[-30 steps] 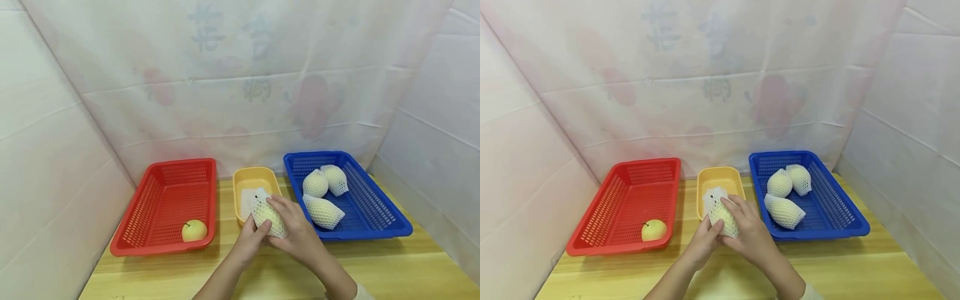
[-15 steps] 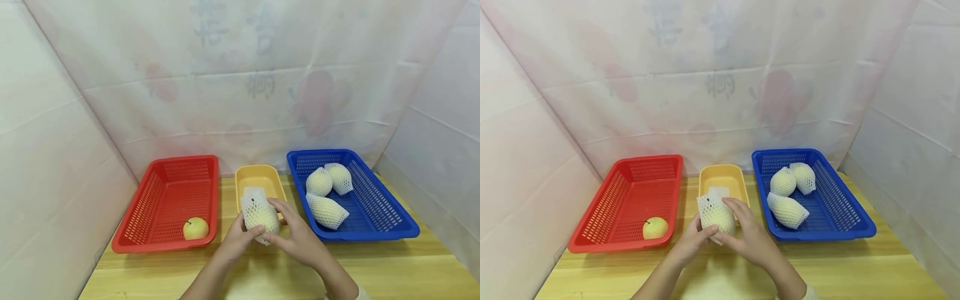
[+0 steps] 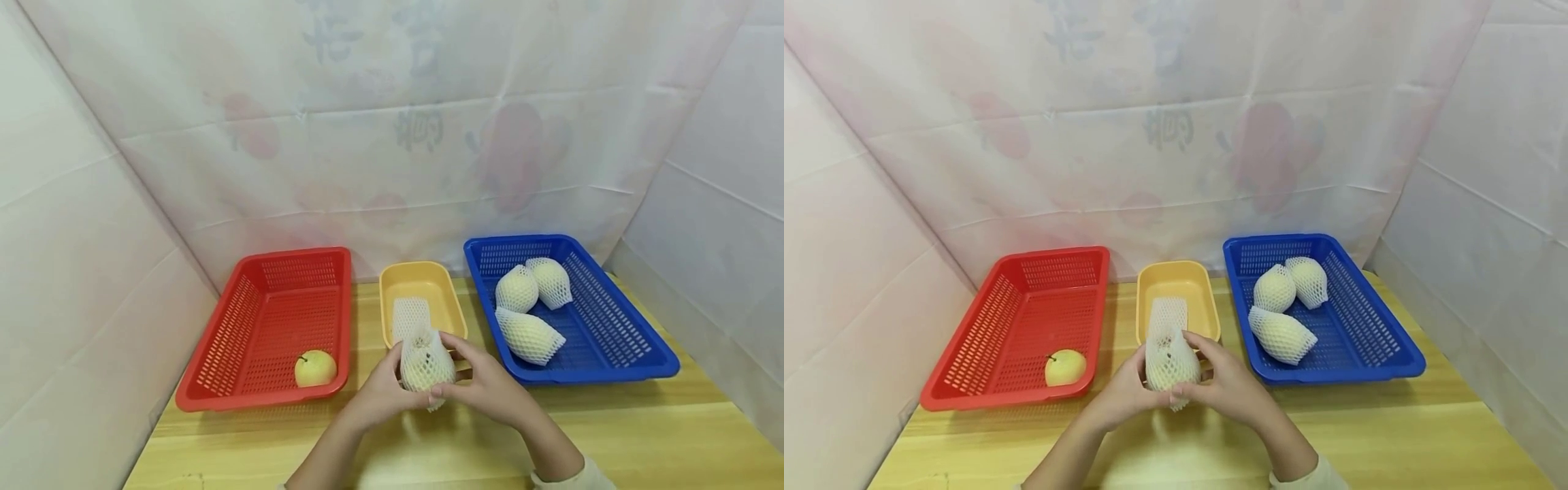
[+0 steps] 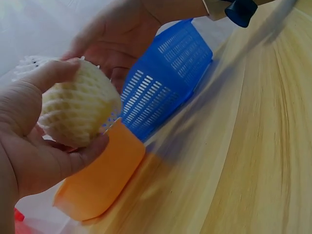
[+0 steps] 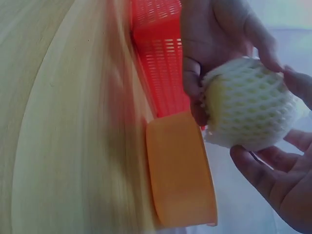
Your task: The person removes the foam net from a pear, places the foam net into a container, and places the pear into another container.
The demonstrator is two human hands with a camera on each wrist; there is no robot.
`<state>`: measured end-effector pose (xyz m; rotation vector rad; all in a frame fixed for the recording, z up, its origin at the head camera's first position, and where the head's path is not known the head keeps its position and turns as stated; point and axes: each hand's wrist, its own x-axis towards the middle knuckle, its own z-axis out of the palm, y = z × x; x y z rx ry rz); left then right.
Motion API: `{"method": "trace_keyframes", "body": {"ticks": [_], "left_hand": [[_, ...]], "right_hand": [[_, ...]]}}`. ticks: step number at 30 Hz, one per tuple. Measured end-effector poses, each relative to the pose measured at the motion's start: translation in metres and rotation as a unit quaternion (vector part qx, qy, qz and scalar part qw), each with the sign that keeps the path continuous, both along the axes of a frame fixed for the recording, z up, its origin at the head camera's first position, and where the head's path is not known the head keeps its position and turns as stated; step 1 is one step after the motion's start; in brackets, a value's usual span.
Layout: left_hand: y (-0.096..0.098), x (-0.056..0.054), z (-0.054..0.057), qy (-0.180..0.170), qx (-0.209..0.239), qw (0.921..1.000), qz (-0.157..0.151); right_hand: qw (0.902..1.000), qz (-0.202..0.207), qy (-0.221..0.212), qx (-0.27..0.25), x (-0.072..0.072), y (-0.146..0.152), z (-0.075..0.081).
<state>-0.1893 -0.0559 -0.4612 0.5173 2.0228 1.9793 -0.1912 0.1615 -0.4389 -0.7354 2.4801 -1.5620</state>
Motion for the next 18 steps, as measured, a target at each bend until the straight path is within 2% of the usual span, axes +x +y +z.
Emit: {"method": "trace_keyframes", "body": {"ticks": [5, 11, 18], "left_hand": [[-0.003, 0.000, -0.001, 0.034, -0.065, 0.9972, -0.018], [-0.008, 0.000, -0.003, 0.081, -0.137, 0.9863, -0.044], [-0.007, 0.000, -0.010, 0.080, -0.190, 0.9764, -0.063]], "right_hand": [[0.9994, 0.034, -0.009, -0.001, -0.003, 0.004, -0.003], [0.9976, 0.060, -0.020, 0.029, -0.004, 0.004, -0.008], [0.9939, 0.074, -0.024, 0.078, -0.005, 0.004, -0.016]]}}
